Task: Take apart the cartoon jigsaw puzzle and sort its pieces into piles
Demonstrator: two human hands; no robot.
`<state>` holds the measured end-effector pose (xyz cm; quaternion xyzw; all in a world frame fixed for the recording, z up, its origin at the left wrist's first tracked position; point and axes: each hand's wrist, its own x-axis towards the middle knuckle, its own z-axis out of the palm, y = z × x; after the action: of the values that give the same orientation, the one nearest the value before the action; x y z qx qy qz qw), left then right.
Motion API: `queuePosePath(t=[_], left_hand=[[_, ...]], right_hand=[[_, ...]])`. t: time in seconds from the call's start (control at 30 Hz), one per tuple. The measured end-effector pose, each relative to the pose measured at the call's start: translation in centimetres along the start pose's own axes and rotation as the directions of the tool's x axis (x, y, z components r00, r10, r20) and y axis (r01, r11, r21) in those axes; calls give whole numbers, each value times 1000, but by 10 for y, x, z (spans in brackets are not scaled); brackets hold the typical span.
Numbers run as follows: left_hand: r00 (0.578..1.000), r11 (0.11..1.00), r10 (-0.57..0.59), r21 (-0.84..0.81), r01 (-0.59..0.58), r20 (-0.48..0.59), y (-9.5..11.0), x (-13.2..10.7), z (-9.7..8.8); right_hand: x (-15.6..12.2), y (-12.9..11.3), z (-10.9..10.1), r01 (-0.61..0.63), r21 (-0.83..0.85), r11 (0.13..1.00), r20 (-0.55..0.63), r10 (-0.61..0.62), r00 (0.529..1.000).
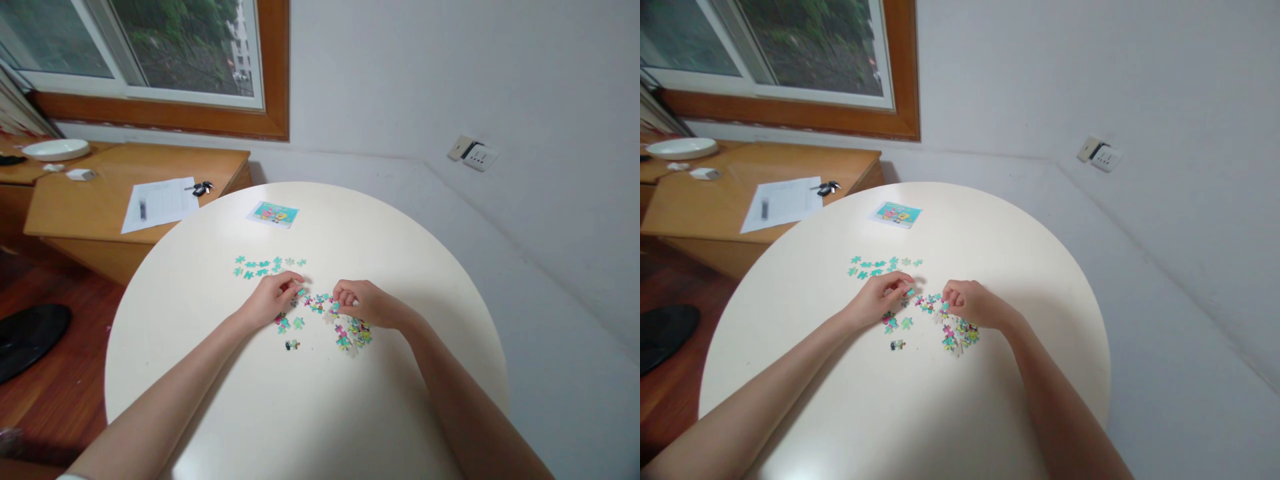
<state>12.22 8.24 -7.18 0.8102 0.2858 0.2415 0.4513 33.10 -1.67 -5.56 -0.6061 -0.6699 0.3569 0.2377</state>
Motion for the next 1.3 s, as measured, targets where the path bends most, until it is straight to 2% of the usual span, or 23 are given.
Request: queuePosePath(t=[0.13,0.23,0.4,0.6,0.8,1.07,1.17,1.3], left_hand=[[1000,998,-22,-54,22,-4,-3,1,1],[998,982,-61,-179,59,-6,-4,2,2],[979,875,-191,-441,201,68,0,5,1],[955,770,-268,-568,291,125,4,5,-6],[928,629,-324,-690,358,186,7,4,-11],[905,426,-360,-824,374,225,9,6,-13],[903,408,-365,-832,375,227,12,6,-15],[886,427,-393,-803,414,248,14,6,-16]], right_hand=[[3,2,-1,12,9,1000,-72,-11,997],[6,3,0,-36,79,996,-126,46,991],[11,4,3,-73,324,943,-189,140,972],[15,3,3,-48,473,880,-243,183,953],[16,3,2,-32,486,873,-298,200,933],[16,2,8,-35,532,846,-273,210,939],[16,0,9,-30,511,859,-281,200,939],[16,0,9,-4,458,889,-314,166,935]])
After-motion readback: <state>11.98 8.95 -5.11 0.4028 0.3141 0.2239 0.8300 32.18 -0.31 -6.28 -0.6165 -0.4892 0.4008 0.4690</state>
